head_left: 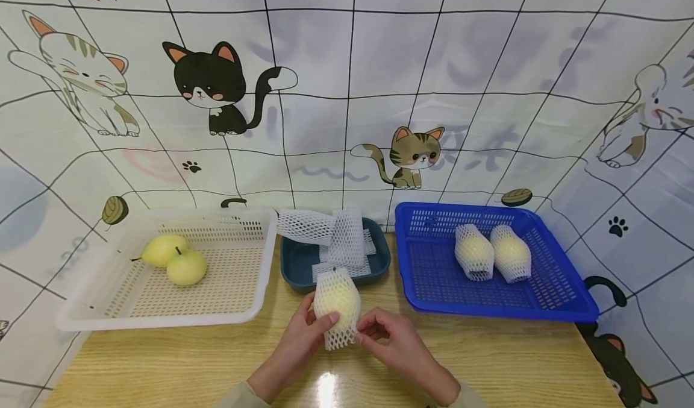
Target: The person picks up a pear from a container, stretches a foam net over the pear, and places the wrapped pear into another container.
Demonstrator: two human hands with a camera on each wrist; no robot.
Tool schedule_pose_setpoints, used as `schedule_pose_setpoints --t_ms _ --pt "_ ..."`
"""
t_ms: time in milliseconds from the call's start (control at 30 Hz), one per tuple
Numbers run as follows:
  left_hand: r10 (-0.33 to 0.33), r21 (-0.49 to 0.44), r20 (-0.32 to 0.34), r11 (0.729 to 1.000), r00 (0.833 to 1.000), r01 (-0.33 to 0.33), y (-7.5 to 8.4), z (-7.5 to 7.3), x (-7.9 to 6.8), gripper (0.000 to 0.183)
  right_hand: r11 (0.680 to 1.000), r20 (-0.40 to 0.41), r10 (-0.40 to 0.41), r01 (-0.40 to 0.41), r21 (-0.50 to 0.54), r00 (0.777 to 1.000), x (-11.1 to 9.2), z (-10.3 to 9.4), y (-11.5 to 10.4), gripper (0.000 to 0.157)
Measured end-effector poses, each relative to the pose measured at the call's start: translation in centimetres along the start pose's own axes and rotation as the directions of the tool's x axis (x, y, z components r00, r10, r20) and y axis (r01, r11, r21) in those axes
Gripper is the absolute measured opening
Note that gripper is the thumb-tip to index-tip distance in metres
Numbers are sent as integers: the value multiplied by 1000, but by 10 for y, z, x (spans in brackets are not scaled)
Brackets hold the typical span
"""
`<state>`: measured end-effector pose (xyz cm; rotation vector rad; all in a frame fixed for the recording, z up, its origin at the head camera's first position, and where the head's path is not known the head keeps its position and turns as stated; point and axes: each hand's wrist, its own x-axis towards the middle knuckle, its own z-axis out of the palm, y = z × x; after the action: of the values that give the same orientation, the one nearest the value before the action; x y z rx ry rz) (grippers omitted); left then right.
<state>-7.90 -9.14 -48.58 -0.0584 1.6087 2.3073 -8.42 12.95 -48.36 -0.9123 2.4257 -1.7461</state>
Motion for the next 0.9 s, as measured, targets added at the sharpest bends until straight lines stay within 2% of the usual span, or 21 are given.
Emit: schedule_pose_setpoints --t_ms 67,167,300,400,467,533,633,800,900 --pt "5 10 -5 1000 1000 -5 0 0 0 75 1000 19 -8 8 -7 1000 -1 0 -1 8" --pt "26 43 -9 999 1000 -26 0 1 0 75 1000 11 21 -21 -6 1000 -2 -2 -3 7" --pt "62 106 -13 993 998 -60 0 2 0 75 996 -98 86 -87 -6 991 -2 -2 -4 8" --pt "71 139 -14 988 997 -68 1 3 0 75 989 -188 149 -147 20 971 0 1 -4 12" --pt "67 148 -11 987 998 -65 1 4 0 76 983 -211 184 -174 64 960 2 2 -5 20" --pt "64 155 -7 986 998 -62 0 5 -1 77 976 -200 208 -189 107 958 4 3 -7 28" --pt "58 162 0 985 998 -57 0 5 -1 78 965 -142 222 -196 177 965 6 2 -9 39" --pt "45 184 4 982 999 -45 0 4 -1 80 943 -39 227 -210 257 973 8 1 -10 43" --pt "48 222 -2 974 999 -46 0 2 -2 76 932 -15 255 -242 272 967 9 1 -10 44"
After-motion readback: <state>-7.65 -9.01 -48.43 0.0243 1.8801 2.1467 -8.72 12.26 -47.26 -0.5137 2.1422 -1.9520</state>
